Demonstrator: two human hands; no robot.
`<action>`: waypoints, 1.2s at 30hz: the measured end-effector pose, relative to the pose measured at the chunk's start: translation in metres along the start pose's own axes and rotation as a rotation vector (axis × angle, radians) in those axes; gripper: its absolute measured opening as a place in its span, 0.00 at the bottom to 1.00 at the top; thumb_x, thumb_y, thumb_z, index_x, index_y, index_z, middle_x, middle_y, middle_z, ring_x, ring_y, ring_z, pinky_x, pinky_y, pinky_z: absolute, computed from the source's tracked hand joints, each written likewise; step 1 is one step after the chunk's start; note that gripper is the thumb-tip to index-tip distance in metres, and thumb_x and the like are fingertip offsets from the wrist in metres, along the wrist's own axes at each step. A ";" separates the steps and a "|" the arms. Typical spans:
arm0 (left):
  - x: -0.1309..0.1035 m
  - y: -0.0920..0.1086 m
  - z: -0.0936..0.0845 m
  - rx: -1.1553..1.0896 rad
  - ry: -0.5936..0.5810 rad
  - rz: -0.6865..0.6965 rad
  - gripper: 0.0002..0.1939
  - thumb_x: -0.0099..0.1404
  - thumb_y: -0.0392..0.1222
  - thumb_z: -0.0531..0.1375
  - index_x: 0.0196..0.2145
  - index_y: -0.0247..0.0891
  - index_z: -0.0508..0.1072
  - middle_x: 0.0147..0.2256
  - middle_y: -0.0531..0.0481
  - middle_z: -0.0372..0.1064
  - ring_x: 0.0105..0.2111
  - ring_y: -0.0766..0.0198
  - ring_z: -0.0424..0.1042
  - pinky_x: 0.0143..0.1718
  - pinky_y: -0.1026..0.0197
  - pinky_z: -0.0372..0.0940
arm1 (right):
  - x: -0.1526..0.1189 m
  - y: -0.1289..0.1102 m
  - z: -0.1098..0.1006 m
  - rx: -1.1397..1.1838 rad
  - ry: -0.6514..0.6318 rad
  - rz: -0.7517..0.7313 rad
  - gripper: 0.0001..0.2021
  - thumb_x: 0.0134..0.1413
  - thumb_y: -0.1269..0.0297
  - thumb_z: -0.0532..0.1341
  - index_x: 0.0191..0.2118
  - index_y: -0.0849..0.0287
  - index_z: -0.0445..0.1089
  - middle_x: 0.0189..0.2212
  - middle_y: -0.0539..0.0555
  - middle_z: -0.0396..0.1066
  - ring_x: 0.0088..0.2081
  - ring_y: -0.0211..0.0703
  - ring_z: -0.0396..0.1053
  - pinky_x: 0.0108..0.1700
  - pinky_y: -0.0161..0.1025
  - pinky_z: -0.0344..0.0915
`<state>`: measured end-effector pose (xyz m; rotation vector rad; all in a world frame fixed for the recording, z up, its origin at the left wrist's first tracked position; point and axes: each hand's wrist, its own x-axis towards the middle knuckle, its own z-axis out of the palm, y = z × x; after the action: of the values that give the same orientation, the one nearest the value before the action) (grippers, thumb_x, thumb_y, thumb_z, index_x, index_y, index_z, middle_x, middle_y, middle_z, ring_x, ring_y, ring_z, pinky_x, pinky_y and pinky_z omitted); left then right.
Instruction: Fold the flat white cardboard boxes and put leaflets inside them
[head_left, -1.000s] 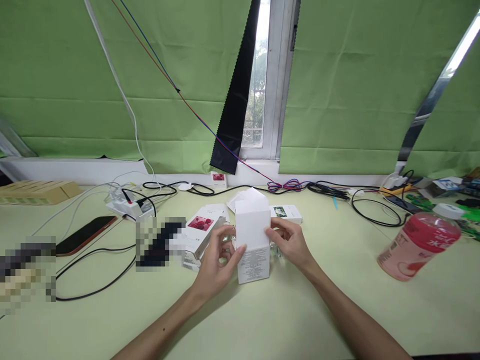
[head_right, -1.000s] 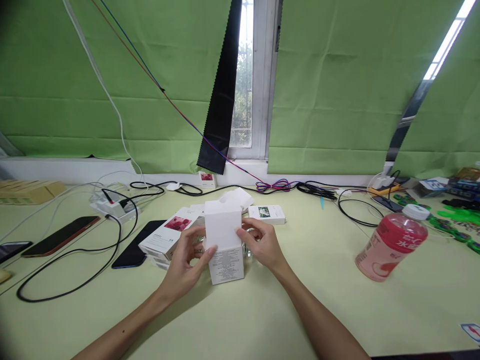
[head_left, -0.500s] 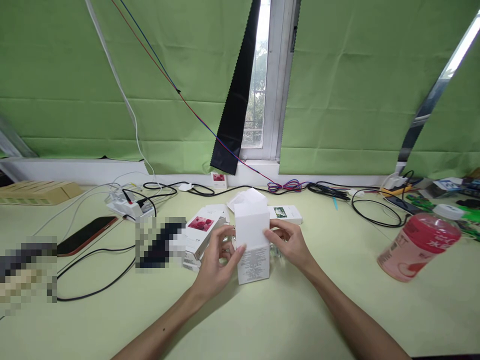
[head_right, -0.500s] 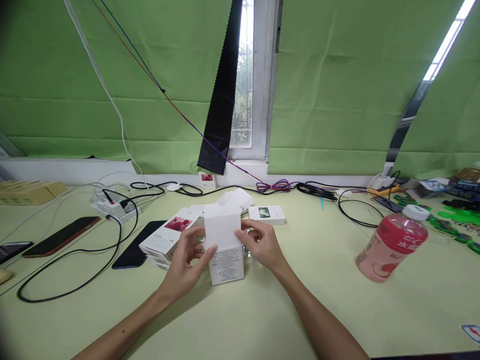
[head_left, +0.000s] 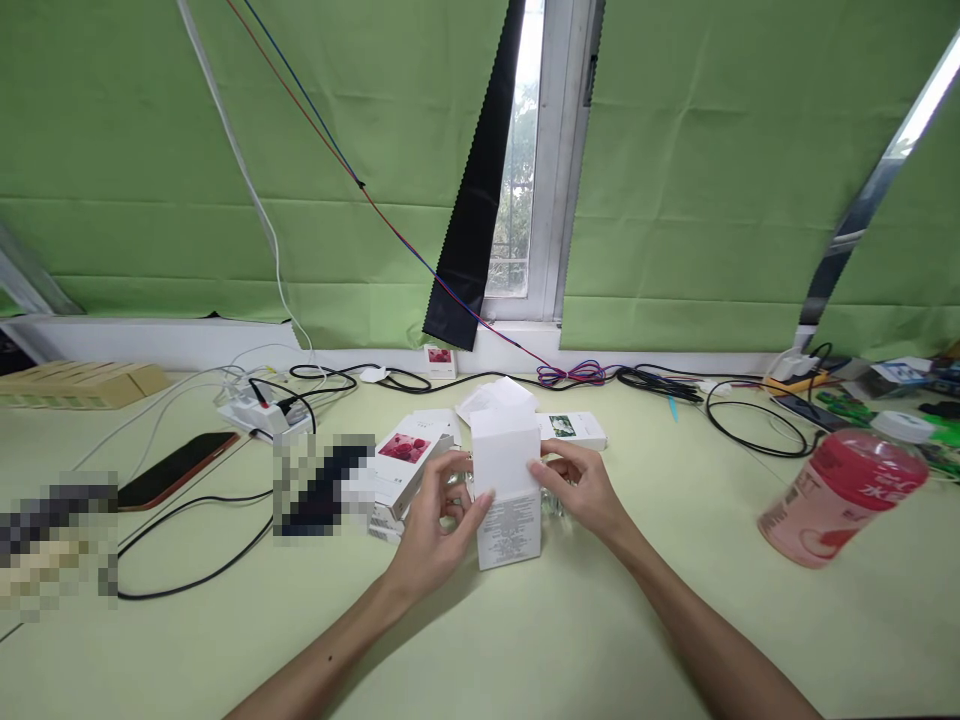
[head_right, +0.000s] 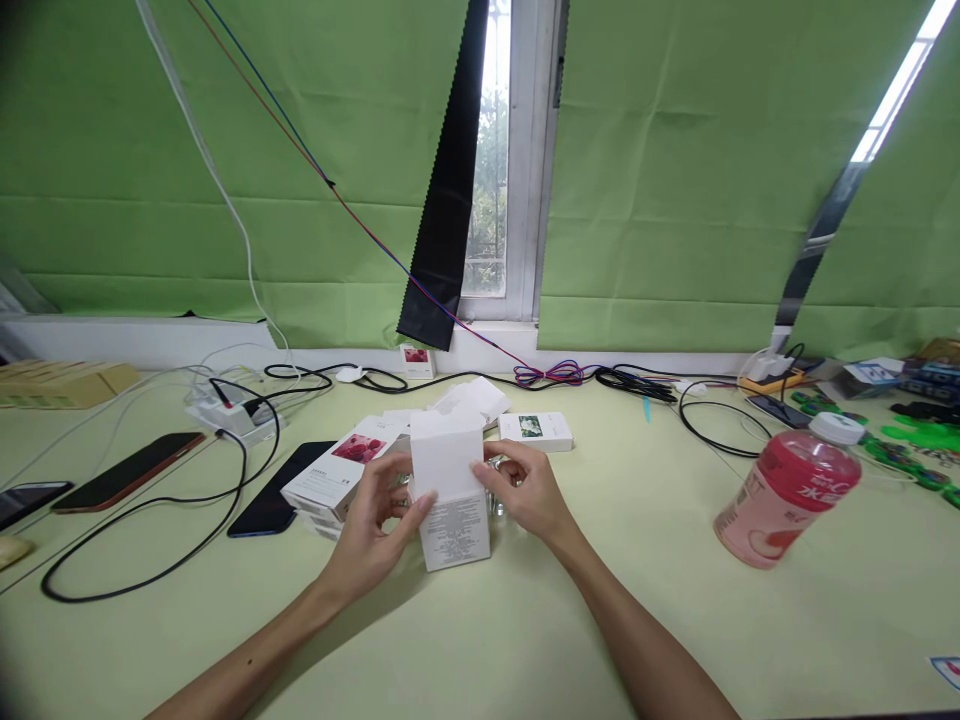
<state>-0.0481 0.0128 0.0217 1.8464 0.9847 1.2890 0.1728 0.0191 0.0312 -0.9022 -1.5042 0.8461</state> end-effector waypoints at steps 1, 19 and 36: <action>0.000 0.000 0.000 0.002 0.001 0.002 0.20 0.69 0.48 0.61 0.55 0.47 0.59 0.52 0.45 0.66 0.34 0.64 0.75 0.29 0.62 0.67 | 0.000 0.000 0.000 -0.004 -0.001 0.000 0.18 0.57 0.49 0.65 0.42 0.60 0.78 0.39 0.58 0.77 0.27 0.40 0.71 0.29 0.37 0.69; -0.002 -0.001 0.000 0.013 0.002 0.001 0.20 0.69 0.47 0.61 0.55 0.46 0.60 0.52 0.44 0.66 0.34 0.65 0.74 0.29 0.63 0.67 | 0.000 0.000 -0.002 -0.004 -0.024 -0.016 0.15 0.58 0.52 0.65 0.41 0.60 0.77 0.40 0.57 0.75 0.25 0.37 0.68 0.27 0.36 0.64; -0.001 0.002 0.000 0.030 -0.014 -0.004 0.19 0.70 0.48 0.60 0.54 0.48 0.59 0.52 0.47 0.65 0.34 0.65 0.74 0.30 0.62 0.66 | 0.001 -0.001 -0.003 -0.016 -0.057 -0.037 0.13 0.59 0.55 0.65 0.42 0.60 0.76 0.40 0.56 0.72 0.25 0.34 0.60 0.26 0.36 0.57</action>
<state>-0.0482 0.0106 0.0229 1.8728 1.0055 1.2633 0.1756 0.0196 0.0331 -0.8656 -1.5742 0.8399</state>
